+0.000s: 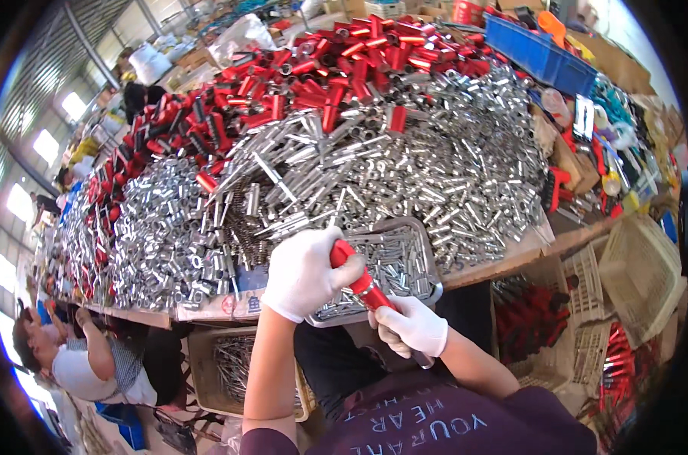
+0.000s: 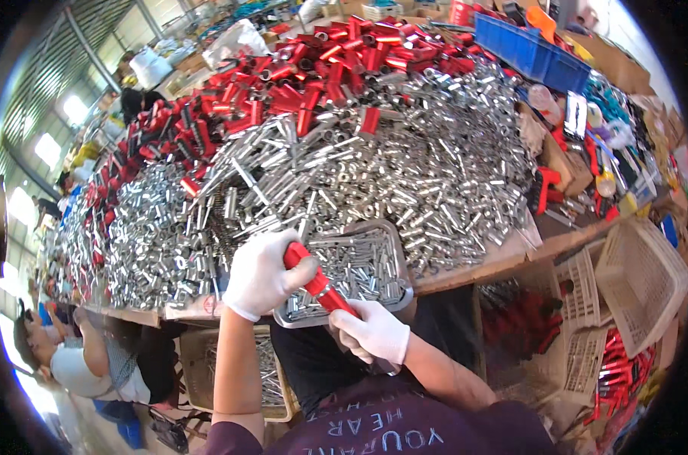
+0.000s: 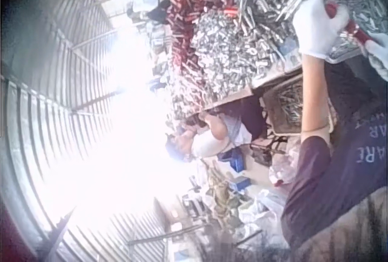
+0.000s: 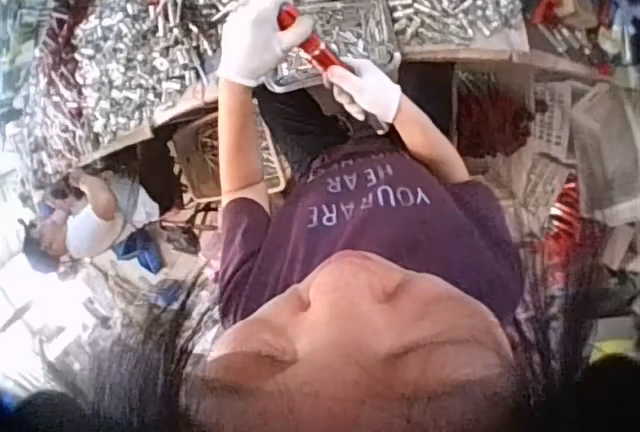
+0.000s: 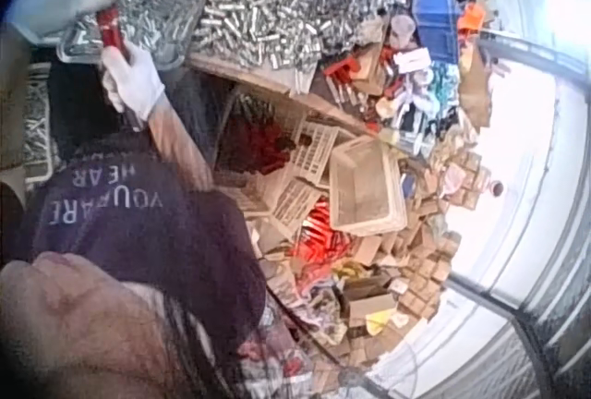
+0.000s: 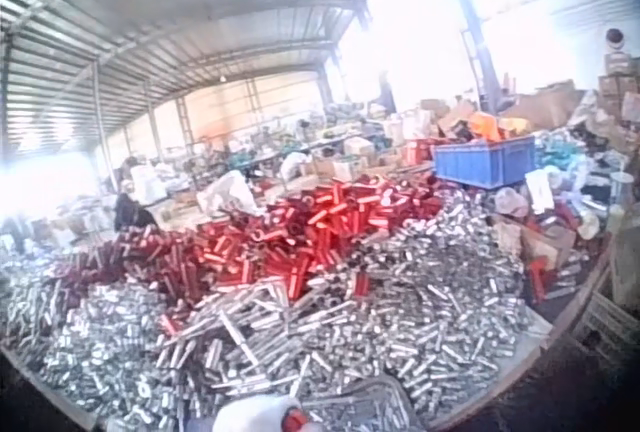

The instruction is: The person assembles tools by taking metal pins and rods from trays and piles, inserting them into metal tubes, and attaching handles onto the assemblies by hand.

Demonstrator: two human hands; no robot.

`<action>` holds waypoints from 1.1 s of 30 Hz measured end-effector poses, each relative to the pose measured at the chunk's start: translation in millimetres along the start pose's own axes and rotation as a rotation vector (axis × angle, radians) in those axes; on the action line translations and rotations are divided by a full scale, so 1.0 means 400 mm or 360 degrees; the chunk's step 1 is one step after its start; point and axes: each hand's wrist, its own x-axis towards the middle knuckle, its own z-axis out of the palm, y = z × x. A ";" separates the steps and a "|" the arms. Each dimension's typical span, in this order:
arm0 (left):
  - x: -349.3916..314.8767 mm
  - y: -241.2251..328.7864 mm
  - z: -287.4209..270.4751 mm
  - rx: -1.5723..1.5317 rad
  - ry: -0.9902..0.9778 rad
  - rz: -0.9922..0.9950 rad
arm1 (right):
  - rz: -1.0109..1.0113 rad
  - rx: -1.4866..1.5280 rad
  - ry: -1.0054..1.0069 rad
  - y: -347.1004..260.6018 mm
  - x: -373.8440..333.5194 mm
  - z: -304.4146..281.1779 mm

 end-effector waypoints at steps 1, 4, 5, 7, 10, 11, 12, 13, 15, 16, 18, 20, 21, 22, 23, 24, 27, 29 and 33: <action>-0.002 0.000 -0.001 0.0035 -0.0047 -0.0072 | -0.0010 -0.0100 0.0100 0.003 0.002 0.003; 0.004 0.017 -0.012 0.0431 -0.0362 -0.0370 | -0.0282 -0.0761 0.0424 0.048 0.036 -0.007; 0.007 0.022 -0.015 0.0463 -0.0439 -0.0453 | -0.0480 -0.1021 0.0526 0.057 0.041 -0.005; -0.002 0.019 -0.011 0.0488 -0.0493 -0.0550 | -0.0702 -0.1295 0.0611 0.060 0.038 0.011; -0.008 0.000 -0.016 0.0516 -0.0519 -0.0517 | -0.0721 -0.1585 0.0693 0.092 0.051 0.002; -0.009 0.001 -0.022 0.0485 -0.0503 -0.0421 | -0.0448 -0.1163 0.0499 0.089 0.048 -0.002; -0.006 0.001 -0.027 0.0454 -0.0491 -0.0318 | -0.0175 -0.0736 0.0311 0.077 0.043 0.001; -0.003 0.012 -0.039 0.0331 -0.0468 -0.0316 | -0.0180 -0.0746 0.0312 0.063 0.032 0.001; -0.002 -0.003 -0.031 0.0150 -0.0257 -0.0056 | 0.0034 -0.0034 -0.0032 0.038 0.009 -0.002; 0.000 -0.014 -0.024 -0.0029 -0.0056 0.0203 | 0.0035 -0.0036 -0.0032 0.034 0.006 -0.004; -0.003 -0.016 -0.007 -0.0085 -0.0084 0.0256 | -0.0038 0.0231 -0.0323 0.034 -0.006 -0.007; -0.011 0.009 0.030 -0.0661 0.0421 0.0290 | -0.0052 0.0302 -0.0410 0.031 -0.006 -0.015; -0.008 0.010 0.052 -0.1134 0.0440 0.0273 | -0.0087 0.0360 -0.0492 0.029 -0.001 -0.014; -0.011 0.026 0.068 -0.1704 0.0489 0.0216 | -0.0124 0.0418 -0.0572 0.029 0.004 -0.015; -0.013 0.037 0.086 -0.2294 0.0399 0.0200 | -0.0140 0.0441 -0.0623 0.033 0.010 -0.015; -0.010 0.042 0.104 -0.2886 0.0298 0.0183 | -0.0134 0.0444 -0.0605 0.034 0.009 -0.016; 0.000 0.027 0.138 -0.3866 -0.0094 0.0560 | -0.0129 0.0672 -0.0795 0.040 0.007 -0.011; 0.023 0.024 0.147 -0.3900 -0.0174 0.0446 | -0.0133 0.0627 -0.0757 0.035 0.002 -0.014; 0.049 0.121 0.049 -0.2881 0.0309 -0.0484 | -0.0236 0.0283 -0.0303 0.006 -0.003 -0.008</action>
